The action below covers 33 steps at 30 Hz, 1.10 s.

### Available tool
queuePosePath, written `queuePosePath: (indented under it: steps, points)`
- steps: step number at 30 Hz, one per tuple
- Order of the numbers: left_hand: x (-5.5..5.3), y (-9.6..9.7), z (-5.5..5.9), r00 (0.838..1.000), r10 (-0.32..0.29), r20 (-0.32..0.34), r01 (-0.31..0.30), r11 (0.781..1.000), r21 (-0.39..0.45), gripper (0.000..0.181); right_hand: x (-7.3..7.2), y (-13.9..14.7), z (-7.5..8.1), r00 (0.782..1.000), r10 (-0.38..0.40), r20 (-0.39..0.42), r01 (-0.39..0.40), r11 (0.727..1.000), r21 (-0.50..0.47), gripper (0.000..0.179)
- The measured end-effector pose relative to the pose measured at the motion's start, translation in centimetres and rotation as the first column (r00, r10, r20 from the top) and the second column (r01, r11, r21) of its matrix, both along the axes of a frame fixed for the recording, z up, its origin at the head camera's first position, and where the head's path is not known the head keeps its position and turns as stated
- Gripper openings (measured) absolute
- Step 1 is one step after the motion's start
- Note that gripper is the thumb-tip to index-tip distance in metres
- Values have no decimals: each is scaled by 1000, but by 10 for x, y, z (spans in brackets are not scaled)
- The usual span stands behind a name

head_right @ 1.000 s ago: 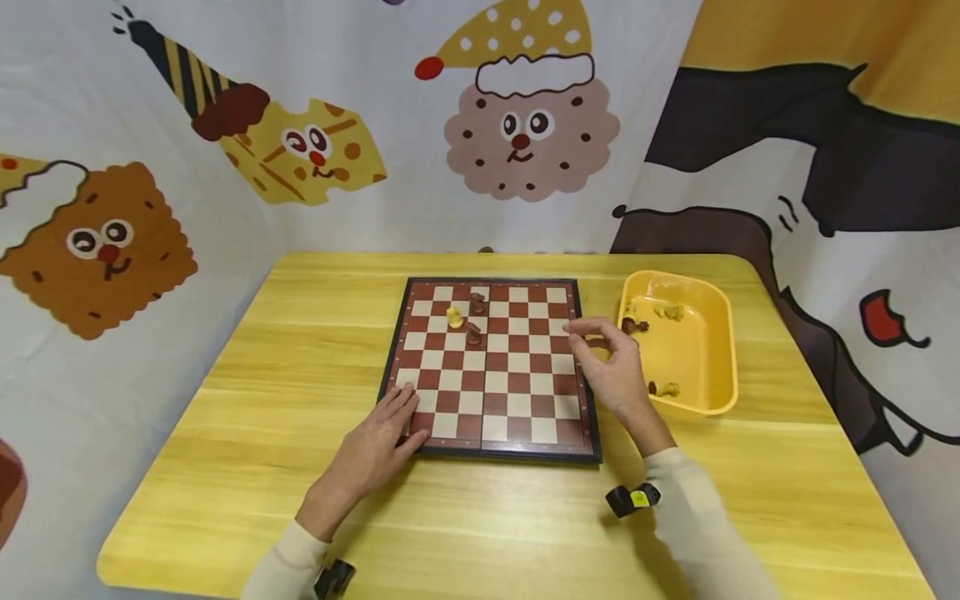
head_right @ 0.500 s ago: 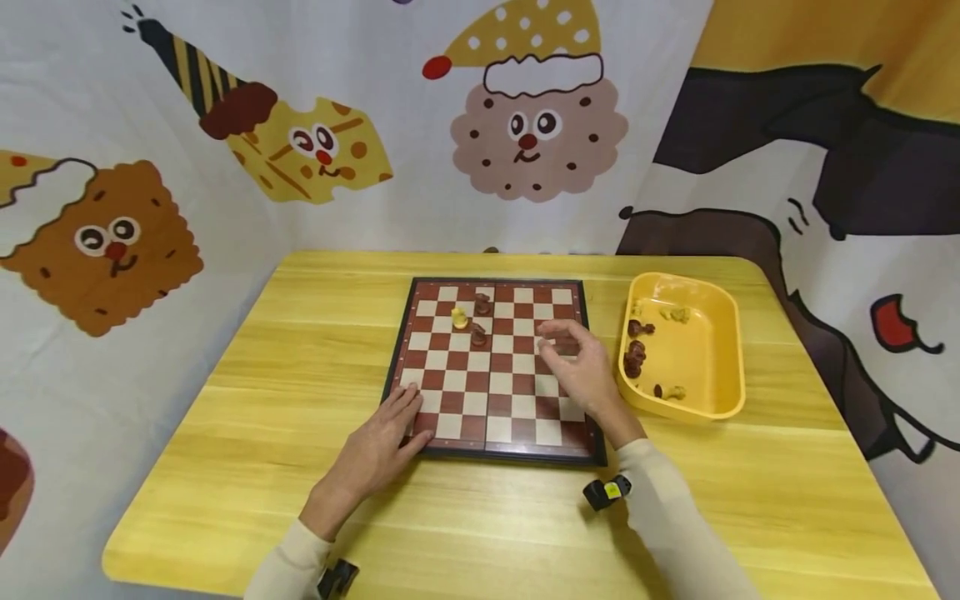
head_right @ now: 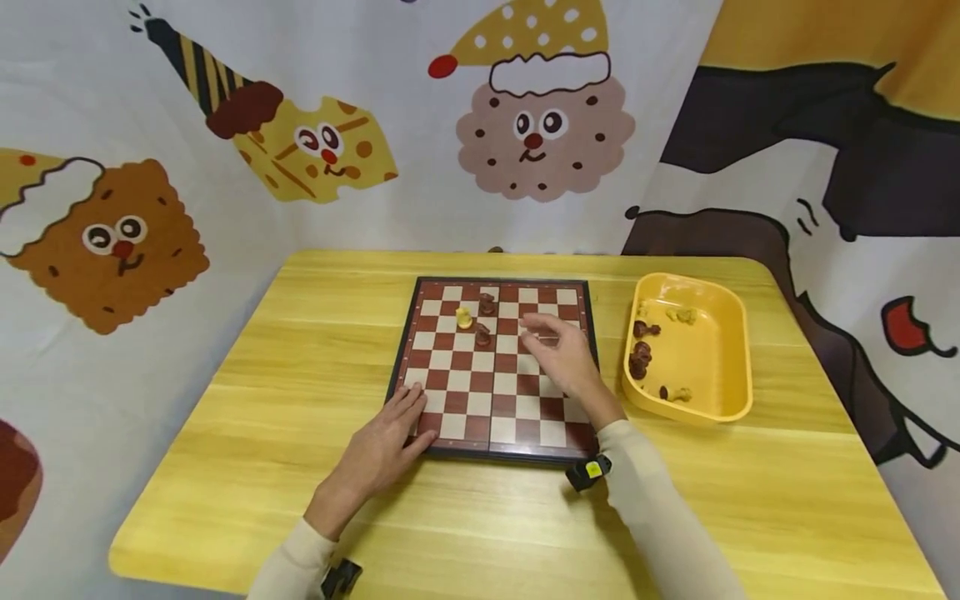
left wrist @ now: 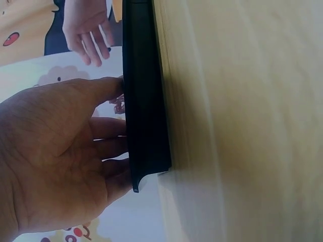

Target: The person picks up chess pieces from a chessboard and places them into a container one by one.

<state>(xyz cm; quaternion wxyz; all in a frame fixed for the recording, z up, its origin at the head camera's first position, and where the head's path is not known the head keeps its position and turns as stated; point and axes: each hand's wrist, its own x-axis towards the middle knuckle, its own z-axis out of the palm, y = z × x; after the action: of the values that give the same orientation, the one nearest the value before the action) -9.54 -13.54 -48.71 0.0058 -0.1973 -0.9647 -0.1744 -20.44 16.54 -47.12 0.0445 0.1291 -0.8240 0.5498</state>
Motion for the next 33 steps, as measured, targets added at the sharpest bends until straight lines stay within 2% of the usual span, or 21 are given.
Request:
queuePosePath:
  steps: [6, 15, 21, 26, 33]
  points:
    - [-1, 0, 1, 1000, 10, 1, -10, 1000, -10, 59, -11, -12, -5, 999, 32, 23, -33, 999, 44, 35]
    - [-2, 1, 1, 1000, 6, 0, -6, 1000, -12, 59, -20, -37, -9, 992, 84, 99, -92, 992, 89, 37]
    - [-2, 2, -1, 1000, -2, 1, 2, 1000, -19, 59, -26, -48, -12, 987, 88, 137, -100, 992, 82, 33]
    - [-2, 2, 0, 1000, -5, 3, 5, 1000, -30, 59, -30, -56, -15, 988, 83, 133, -93, 993, 74, 31]
    - [-1, 1, -2, 1000, -1, 2, 1, 1000, -4, 59, -32, -63, -19, 986, 77, 148, -88, 994, 66, 31]
